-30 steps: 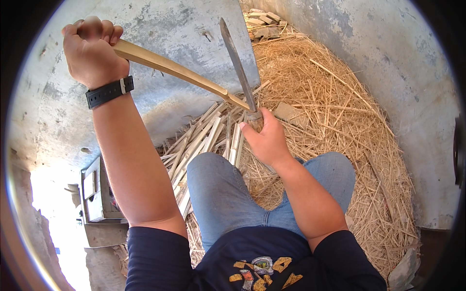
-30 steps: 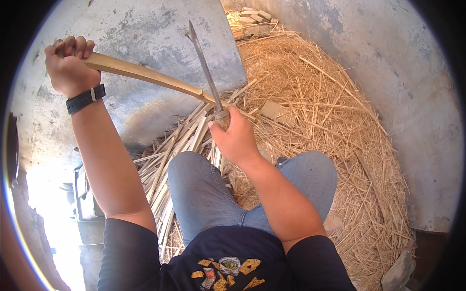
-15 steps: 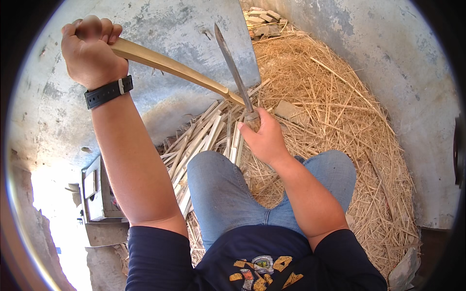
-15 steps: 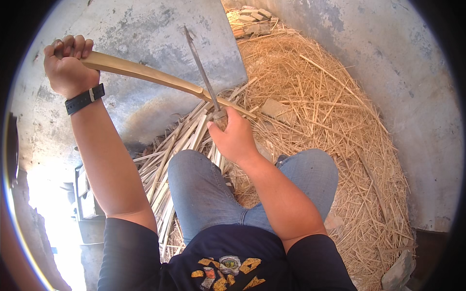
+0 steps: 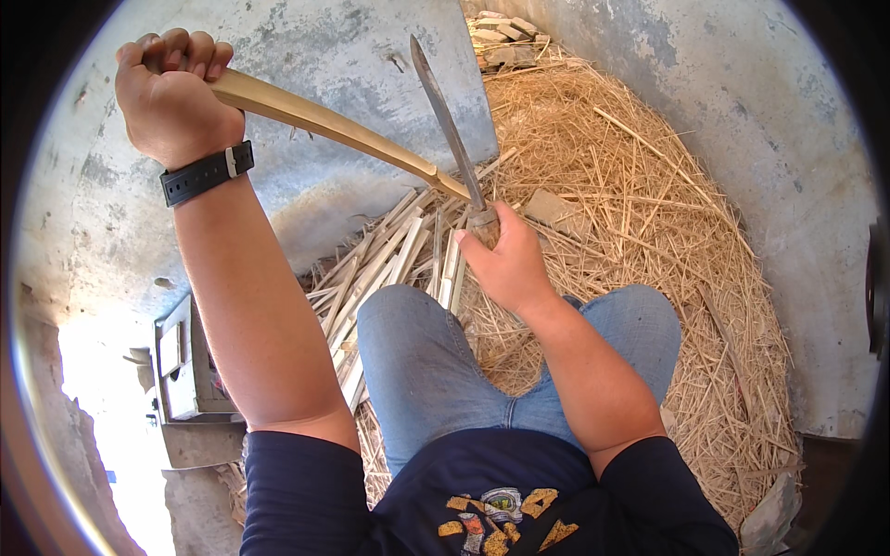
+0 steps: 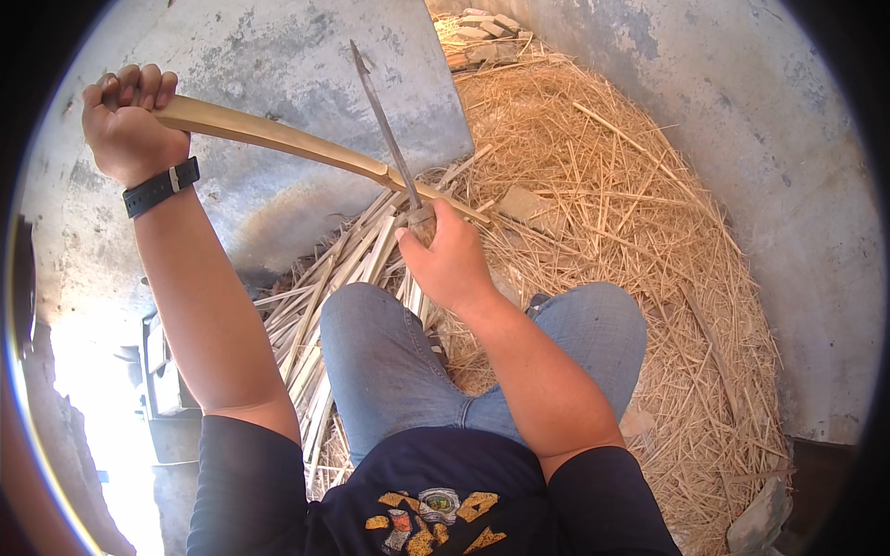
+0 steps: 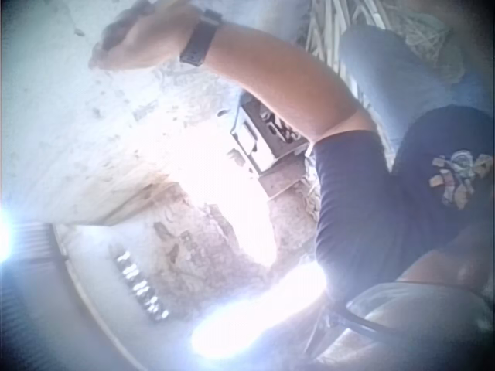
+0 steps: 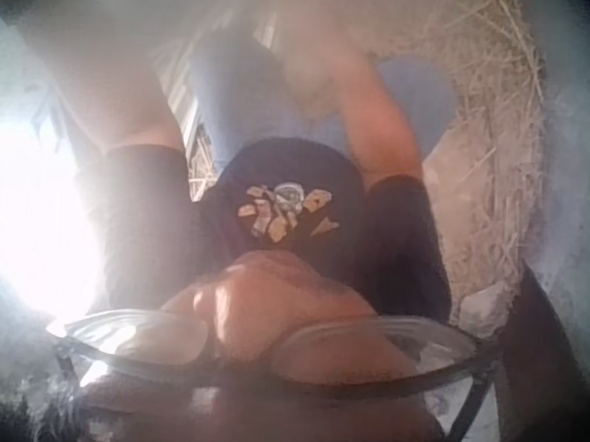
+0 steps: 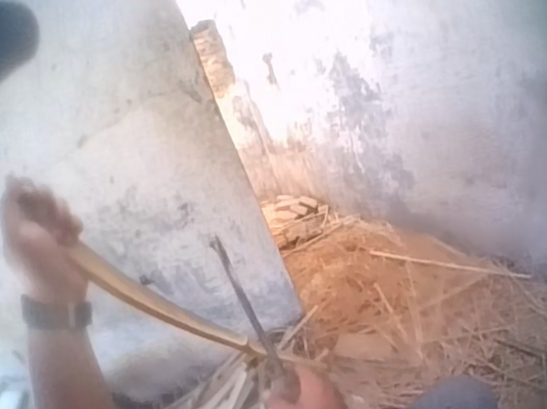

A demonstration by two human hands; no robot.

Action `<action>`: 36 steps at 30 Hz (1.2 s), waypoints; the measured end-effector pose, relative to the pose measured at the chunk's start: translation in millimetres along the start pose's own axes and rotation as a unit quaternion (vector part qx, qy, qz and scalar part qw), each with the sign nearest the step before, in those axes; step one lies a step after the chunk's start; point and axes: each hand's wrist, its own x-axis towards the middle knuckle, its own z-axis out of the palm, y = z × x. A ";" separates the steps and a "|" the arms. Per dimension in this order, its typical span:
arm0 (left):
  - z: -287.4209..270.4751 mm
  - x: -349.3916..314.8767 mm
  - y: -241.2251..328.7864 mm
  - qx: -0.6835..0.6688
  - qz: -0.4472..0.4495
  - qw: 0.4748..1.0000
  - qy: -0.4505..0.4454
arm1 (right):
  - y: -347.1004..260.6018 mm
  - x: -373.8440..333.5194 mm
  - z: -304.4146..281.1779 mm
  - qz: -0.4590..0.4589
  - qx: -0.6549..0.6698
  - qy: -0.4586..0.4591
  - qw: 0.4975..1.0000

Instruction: The person sits on a bed of straw and uses a machete to split long bamboo poles into thin strips. They hold the bamboo with one hand and repeatedly strike it with the machete to separate the material, accumulating a pile of split bamboo pieces.

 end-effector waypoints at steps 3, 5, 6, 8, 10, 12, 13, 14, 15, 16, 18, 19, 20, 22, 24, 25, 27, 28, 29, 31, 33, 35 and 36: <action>-1.5 0.4 -0.6 0.000 0.000 1.000 0.000 | -0.6 -0.1 -0.1 -0.011 -0.005 0.011 1.000; -2.4 0.8 -0.8 0.000 0.000 1.000 0.000 | -0.3 0.2 -0.3 -0.011 -0.007 0.008 1.000; -3.1 0.9 -0.7 0.000 0.000 1.000 0.000 | -0.1 0.1 -0.1 -0.011 -0.007 0.006 1.000; -3.7 0.7 -0.4 -0.002 -0.001 1.000 -0.001 | -0.5 -0.6 0.0 -0.010 0.004 0.005 1.000; -5.3 0.5 0.3 -0.005 -0.001 1.000 -0.004 | -3.1 -1.6 0.4 0.000 0.015 -0.002 1.000; -6.9 1.5 0.1 0.000 0.000 1.000 -0.005 | -9.0 -2.7 -1.5 0.017 0.025 -0.012 0.999; -7.2 1.8 0.0 0.002 0.001 1.000 -0.006 | -9.8 -3.0 -1.4 0.002 0.031 0.000 1.000; -6.9 1.3 0.2 0.002 0.001 1.000 -0.003 | -10.4 -3.2 -0.8 -0.014 0.038 0.013 0.999; -6.8 0.8 0.4 0.002 0.002 1.000 0.000 | -10.8 -3.1 0.0 -0.029 0.045 0.025 0.998; -7.0 0.6 0.4 0.002 0.002 1.000 0.003 | -10.7 -2.8 -0.1 -0.027 0.043 0.022 0.998; -7.7 1.1 0.1 -0.001 0.002 1.000 -0.003 | -10.6 -1.9 -1.3 -0.022 0.038 0.017 0.999; -7.8 1.1 -0.1 -0.003 0.002 1.000 -0.006 | -11.2 -2.2 -1.6 -0.024 0.043 0.020 0.999; -7.3 1.0 -0.2 -0.005 0.002 1.000 -0.010 | -12.3 -2.7 -2.1 -0.026 0.048 0.023 0.998; -6.6 0.4 -0.4 -0.008 0.002 1.000 -0.017 | -15.8 -3.8 -2.8 -0.027 0.050 0.026 0.998; -4.4 -0.4 -1.1 -0.004 0.005 1.000 -0.018 | -21.1 -5.0 -4.3 -0.023 0.046 0.027 0.998; -3.5 -0.6 -1.8 -0.003 0.006 1.000 -0.019 | -21.9 -5.5 -4.7 -0.040 0.040 0.032 0.998; -5.2 1.3 -0.4 -0.010 -0.003 1.000 -0.030 | -24.1 -6.9 -4.1 -0.075 0.031 0.041 0.996; -6.4 2.3 1.6 -0.012 -0.006 0.999 -0.035 | -26.4 -8.2 -3.1 -0.075 0.029 0.038 0.996; -6.9 2.5 3.6 -0.018 -0.005 0.999 -0.040 | -28.8 -9.6 -2.0 -0.075 0.027 0.034 0.996; -5.8 0.6 1.3 -0.037 -0.008 0.998 -0.051 | -27.2 -10.5 -2.4 -0.084 0.018 0.040 0.996; -17.2 11.0 0.4 -0.071 -0.033 0.992 -0.096 | -23.9 -10.8 -1.4 -0.102 0.010 0.051 0.993; -26.3 16.6 -2.9 -0.084 -0.041 0.989 -0.117 | -22.8 -11.4 0.8 -0.107 0.007 0.063 0.992; -25.2 15.6 -2.7 -0.081 -0.038 0.989 -0.117 | -22.6 -11.5 1.7 -0.110 0.005 0.070 0.991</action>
